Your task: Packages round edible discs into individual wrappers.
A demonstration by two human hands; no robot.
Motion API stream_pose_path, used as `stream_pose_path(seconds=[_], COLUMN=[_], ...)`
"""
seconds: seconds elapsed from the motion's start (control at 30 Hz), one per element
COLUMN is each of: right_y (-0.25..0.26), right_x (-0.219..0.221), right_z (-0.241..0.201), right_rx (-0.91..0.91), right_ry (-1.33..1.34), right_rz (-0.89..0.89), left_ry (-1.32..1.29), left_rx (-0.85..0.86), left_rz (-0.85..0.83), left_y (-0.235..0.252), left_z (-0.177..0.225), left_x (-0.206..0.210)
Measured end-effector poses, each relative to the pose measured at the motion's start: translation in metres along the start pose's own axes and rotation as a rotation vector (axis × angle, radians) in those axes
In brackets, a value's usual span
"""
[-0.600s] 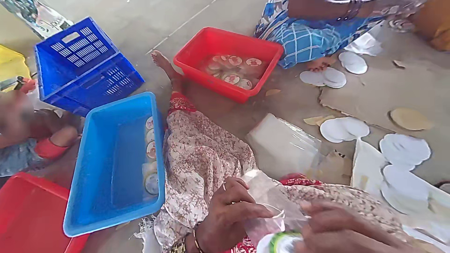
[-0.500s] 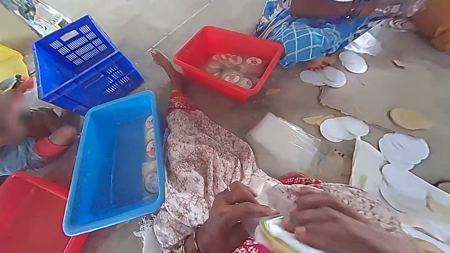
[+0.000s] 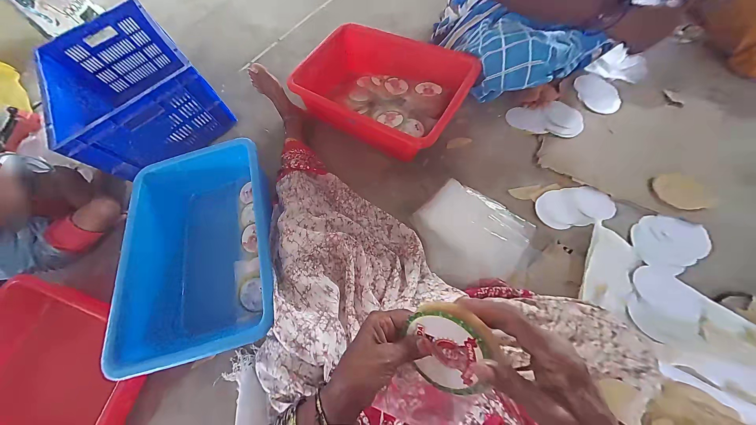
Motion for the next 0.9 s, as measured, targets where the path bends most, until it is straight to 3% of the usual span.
stream_pose_path(seconds=[0.1,0.23,0.37,0.53,0.73,0.9], right_y=[-0.009,-0.019,-0.041,-0.056,-0.049,-0.051], right_x=[0.002,0.009,0.020,0.029,0.002,0.023], right_z=[0.000,0.004,0.023,0.024,0.024,0.018], right_rx=[0.027,0.045,0.193,0.172,0.163,0.031], right_ry=[-0.073,-0.149,-0.095,-0.025,0.011,0.037], right_rz=[0.021,-0.126,-0.255,-0.368,-0.094,-0.154], left_ry=[-0.012,-0.020,-0.008,0.022,0.180,0.207], left_rx=[0.035,-0.014,-0.031,-0.060,0.006,0.135], left_rz=[0.003,-0.018,-0.050,-0.059,0.004,0.034], left_y=[0.002,0.000,-0.005,-0.007,-0.014,-0.020], left_z=[0.001,-0.012,-0.018,-0.025,-0.011,-0.011], left_x=[0.005,0.005,0.008,0.013,-0.005,-0.005])
Point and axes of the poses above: each hand's wrist, its own y-axis towards the middle knuckle, its own x-axis out of the palm, z = x × y, the point moved 9 cm from there along y, towards the middle knuckle, and after that the axes turned 10 degrees about z, right-handed, at the moved point
